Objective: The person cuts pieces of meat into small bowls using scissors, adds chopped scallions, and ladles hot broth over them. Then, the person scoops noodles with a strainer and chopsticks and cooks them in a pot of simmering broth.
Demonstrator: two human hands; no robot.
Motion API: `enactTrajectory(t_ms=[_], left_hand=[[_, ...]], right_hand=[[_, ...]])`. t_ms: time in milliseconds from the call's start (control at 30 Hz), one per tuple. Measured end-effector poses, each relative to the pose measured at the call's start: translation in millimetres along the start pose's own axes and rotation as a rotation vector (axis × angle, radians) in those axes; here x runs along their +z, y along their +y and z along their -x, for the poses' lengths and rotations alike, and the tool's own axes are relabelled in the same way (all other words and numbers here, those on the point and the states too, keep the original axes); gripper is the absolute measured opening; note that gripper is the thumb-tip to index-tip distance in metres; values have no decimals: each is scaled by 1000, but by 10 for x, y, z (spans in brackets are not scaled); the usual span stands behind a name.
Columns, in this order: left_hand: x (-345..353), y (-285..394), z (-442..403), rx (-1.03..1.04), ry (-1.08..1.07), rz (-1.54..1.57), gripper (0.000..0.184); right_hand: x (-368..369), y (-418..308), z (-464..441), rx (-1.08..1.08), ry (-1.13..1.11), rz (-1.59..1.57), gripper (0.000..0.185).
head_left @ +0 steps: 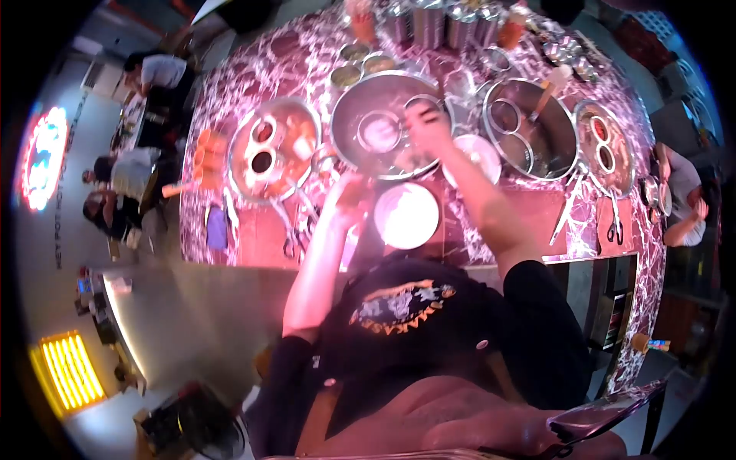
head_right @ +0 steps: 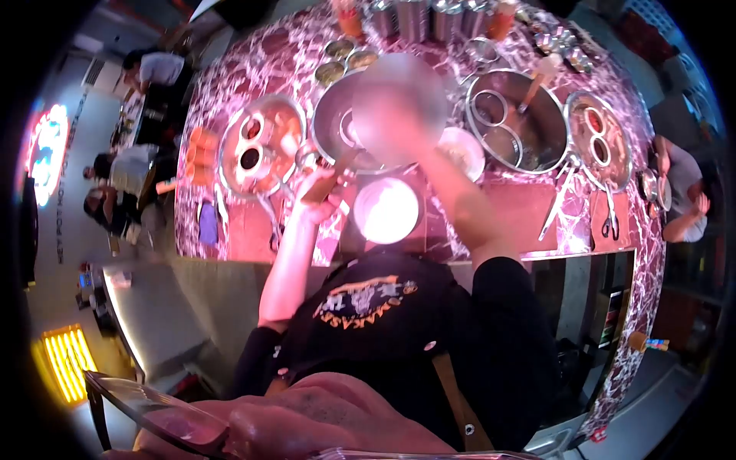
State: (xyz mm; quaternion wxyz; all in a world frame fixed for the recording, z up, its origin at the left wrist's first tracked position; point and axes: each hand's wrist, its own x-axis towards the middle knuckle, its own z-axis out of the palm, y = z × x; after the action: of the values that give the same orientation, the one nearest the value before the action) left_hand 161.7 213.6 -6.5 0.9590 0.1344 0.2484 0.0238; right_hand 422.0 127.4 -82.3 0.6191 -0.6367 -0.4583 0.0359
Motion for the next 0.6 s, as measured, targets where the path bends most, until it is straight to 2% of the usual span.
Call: enactTrajectory(t_ms=[33, 67, 100, 133, 200, 233, 267, 300, 333, 367, 400, 433, 467, 533, 600], left_hand=[[-110, -6, 4, 35, -8, -63, 22], [-252, 10, -35, 64, -6, -123, 23], [-456, 62, -174, 81, 72, -58, 22], [-641, 76, -268, 103, 137, 3, 20], [-383, 67, -96, 37, 64, -47, 18], [-281, 39, -15, 33, 90, -118, 16], [-339, 20, -55, 52, 82, -114, 25], [-431, 2, -126, 65, 76, -108, 35], [-420, -29, -147, 80, 65, -106, 46], [-408, -52, -150, 138, 147, -19, 49], [-373, -85, -114, 122, 118, -26, 48], [-333, -77, -77, 119, 85, -39, 47], [-307, -61, -20, 117, 62, -52, 47], [-300, -49, -24, 75, 25, -30, 44], [-511, -17, -161, 124, 17, -49, 43]], right_hand=[[-11, 127, 7, 48, 28, -148, 23], [-40, 266, 39, 230, -28, -203, 24], [-69, 409, 74, 414, -75, -250, 24], [-52, 447, 35, 549, -111, -149, 24], [-155, -272, -154, 689, -47, -35, 26], [-148, -207, -174, 626, -18, -57, 26], [-167, -150, -121, 576, 12, -76, 27], [-138, -130, -19, 529, -55, -34, 26], [-59, -81, 53, 553, -63, -62, 26], [-75, -32, 74, 566, -88, -53, 26], [-109, -130, -16, 571, -116, -45, 26], [-150, -399, -86, 611, -37, -95, 28], [-181, -417, -130, 556, -21, -62, 26], [-58, -256, 8, 536, -90, -89, 25], [-34, -109, 40, 575, -198, -91, 24]])
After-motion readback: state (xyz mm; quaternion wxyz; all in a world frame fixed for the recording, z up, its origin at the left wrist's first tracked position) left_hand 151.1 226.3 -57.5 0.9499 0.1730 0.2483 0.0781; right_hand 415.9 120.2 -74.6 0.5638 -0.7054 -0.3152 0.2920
